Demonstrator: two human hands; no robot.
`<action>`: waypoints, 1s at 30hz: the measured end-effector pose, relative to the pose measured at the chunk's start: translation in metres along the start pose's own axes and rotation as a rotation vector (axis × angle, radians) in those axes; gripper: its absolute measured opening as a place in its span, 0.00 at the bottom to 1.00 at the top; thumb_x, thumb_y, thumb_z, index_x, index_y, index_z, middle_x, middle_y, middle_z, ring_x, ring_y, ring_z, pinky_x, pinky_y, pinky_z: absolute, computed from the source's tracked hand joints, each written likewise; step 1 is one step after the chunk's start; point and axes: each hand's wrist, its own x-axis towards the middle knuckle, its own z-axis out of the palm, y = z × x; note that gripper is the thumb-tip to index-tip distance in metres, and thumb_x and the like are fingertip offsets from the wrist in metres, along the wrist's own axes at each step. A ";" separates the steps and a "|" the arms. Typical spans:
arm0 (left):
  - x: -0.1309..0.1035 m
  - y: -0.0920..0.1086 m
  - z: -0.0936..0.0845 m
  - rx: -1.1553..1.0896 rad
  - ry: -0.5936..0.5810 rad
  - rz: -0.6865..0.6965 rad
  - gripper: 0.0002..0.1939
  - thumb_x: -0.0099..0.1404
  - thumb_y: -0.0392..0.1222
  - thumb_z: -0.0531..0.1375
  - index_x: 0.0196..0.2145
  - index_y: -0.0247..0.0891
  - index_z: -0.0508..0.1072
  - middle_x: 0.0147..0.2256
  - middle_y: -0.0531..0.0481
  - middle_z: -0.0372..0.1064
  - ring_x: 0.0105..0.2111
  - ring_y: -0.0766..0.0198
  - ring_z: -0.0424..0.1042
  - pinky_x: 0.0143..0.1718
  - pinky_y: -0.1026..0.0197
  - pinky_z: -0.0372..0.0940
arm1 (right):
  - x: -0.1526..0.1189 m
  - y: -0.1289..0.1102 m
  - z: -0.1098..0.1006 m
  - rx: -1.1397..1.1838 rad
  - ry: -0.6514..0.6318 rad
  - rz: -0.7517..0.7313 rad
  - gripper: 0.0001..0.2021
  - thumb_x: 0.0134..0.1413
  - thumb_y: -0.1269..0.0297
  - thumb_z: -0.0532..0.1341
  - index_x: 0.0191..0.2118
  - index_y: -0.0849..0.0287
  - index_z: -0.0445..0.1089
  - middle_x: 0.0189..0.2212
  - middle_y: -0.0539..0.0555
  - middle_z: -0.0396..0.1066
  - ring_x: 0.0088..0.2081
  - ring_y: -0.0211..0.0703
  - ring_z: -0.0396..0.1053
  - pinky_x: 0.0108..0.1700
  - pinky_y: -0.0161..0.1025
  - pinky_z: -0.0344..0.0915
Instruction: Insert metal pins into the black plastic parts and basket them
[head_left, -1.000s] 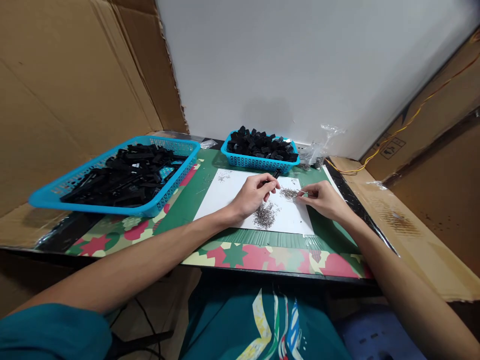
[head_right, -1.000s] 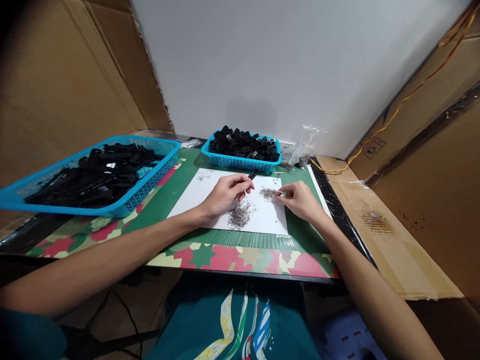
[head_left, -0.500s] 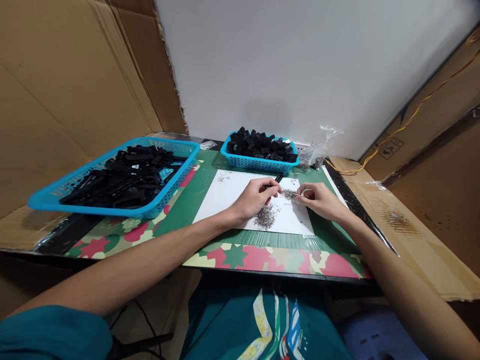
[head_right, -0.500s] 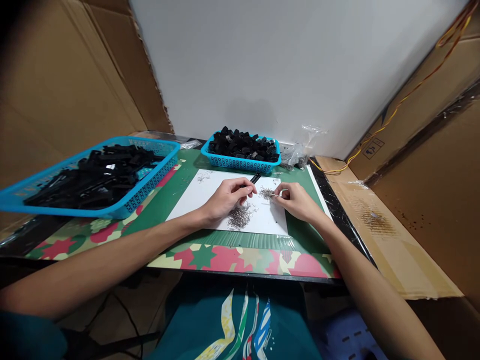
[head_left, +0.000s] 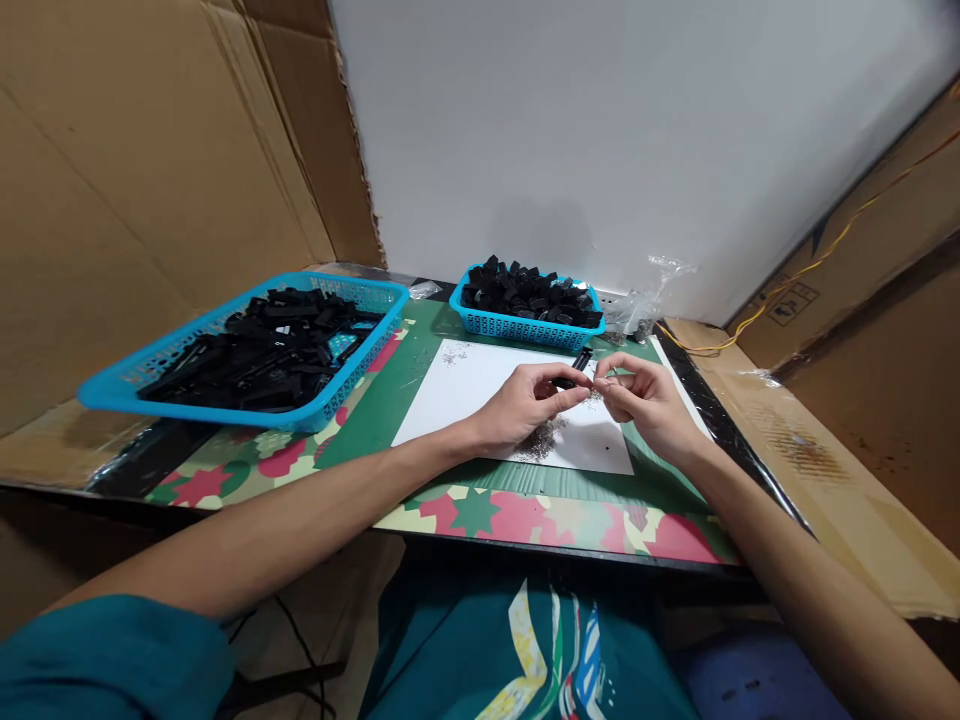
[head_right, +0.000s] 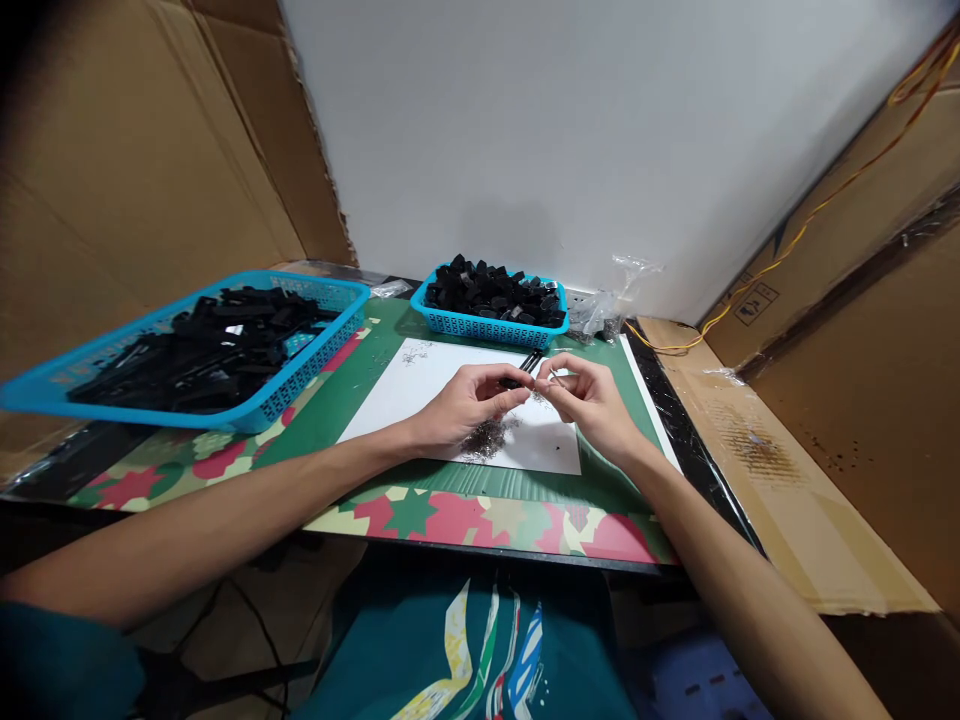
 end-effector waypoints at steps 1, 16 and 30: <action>0.000 0.000 0.001 -0.014 -0.020 0.013 0.20 0.65 0.54 0.70 0.44 0.33 0.81 0.35 0.46 0.74 0.32 0.66 0.66 0.33 0.61 0.60 | -0.001 0.000 0.003 0.017 -0.008 0.004 0.19 0.59 0.44 0.69 0.39 0.54 0.68 0.20 0.41 0.50 0.22 0.34 0.45 0.26 0.37 0.44; -0.001 0.001 0.005 -0.259 0.012 -0.075 0.20 0.60 0.54 0.74 0.37 0.36 0.75 0.26 0.57 0.60 0.24 0.72 0.58 0.27 0.63 0.52 | -0.008 -0.012 0.022 -0.143 0.146 -0.146 0.18 0.61 0.44 0.67 0.37 0.54 0.70 0.18 0.42 0.51 0.21 0.35 0.43 0.26 0.39 0.41; -0.005 0.007 -0.001 0.235 0.002 0.075 0.13 0.72 0.50 0.62 0.41 0.36 0.74 0.33 0.52 0.67 0.31 0.67 0.63 0.33 0.61 0.57 | -0.010 -0.012 0.010 -0.316 0.132 -0.198 0.13 0.68 0.51 0.63 0.41 0.56 0.75 0.19 0.44 0.51 0.22 0.35 0.43 0.26 0.38 0.43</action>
